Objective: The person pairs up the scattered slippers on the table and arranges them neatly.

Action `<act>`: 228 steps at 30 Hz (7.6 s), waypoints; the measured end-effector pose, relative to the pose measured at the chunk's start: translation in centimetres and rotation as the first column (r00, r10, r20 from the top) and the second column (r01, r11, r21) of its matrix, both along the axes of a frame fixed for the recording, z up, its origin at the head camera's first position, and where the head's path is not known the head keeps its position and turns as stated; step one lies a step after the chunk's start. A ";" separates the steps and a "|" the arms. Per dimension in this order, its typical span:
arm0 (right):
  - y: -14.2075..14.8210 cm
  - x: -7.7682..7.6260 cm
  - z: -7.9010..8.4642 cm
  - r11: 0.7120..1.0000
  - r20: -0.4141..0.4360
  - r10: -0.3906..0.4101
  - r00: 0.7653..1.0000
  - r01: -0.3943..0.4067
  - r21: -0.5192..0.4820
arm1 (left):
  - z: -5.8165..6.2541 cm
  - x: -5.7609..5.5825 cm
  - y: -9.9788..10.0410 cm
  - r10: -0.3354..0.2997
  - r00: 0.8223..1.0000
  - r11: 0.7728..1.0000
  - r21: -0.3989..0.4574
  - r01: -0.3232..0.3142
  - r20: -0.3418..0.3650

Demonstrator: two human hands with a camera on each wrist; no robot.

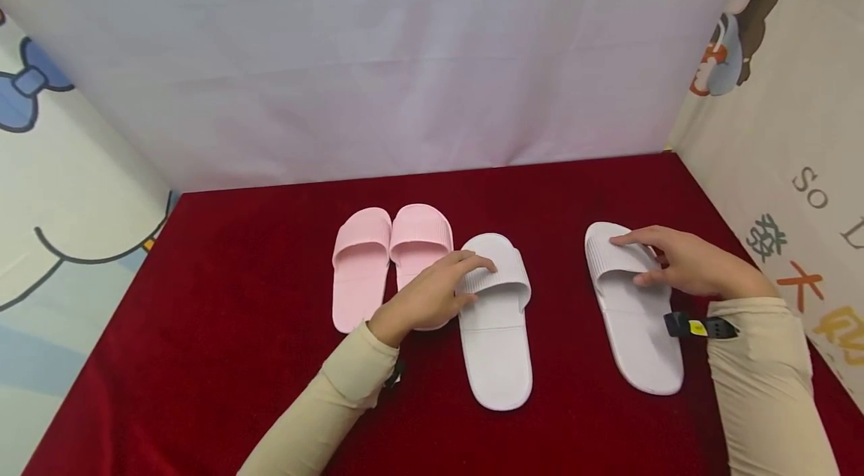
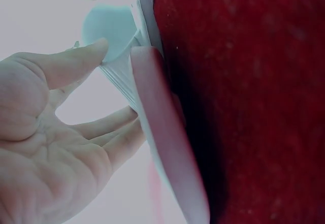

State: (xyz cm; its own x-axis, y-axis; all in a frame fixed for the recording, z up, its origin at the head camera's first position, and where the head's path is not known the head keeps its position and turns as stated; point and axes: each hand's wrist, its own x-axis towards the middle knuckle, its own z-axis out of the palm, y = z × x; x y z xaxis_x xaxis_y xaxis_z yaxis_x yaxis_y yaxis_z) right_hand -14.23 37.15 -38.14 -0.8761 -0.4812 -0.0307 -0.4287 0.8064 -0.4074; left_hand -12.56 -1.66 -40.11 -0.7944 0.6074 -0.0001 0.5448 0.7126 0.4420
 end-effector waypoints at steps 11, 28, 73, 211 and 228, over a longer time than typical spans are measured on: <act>-0.5 -0.2 0.3 0.999 -0.010 0.002 1.000 -0.001 0.049 | -0.3 0.2 0.0 0.001 1.000 1.000 0.010 -0.001 -0.019; -2.2 0.0 0.5 1.000 0.006 0.022 1.000 -0.021 -0.014 | 0.1 -0.1 -0.1 -0.024 0.999 1.000 0.003 0.024 -0.045; -8.1 0.5 0.8 0.994 0.099 0.109 0.989 -0.105 -0.037 | 0.8 0.7 0.6 -0.007 0.999 0.999 -0.042 0.005 -0.048; -8.1 -4.1 2.4 0.997 -0.049 0.067 0.997 -0.065 0.035 | 0.3 -7.9 0.2 0.030 0.995 0.993 0.118 -0.019 -0.094; -8.3 -5.7 2.2 0.999 -0.060 0.041 0.997 -0.040 0.014 | 0.7 -8.9 0.6 0.094 0.989 0.988 0.131 -0.079 -0.113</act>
State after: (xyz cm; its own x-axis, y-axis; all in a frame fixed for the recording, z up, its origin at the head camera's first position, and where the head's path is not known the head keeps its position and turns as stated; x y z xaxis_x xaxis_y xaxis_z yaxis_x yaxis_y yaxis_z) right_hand -19.89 28.82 -35.96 -0.8563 -0.5162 0.0150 -0.4843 0.7927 -0.3701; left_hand -21.46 -1.08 -39.40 -0.8338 0.5255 0.1691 0.5372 0.7019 0.4677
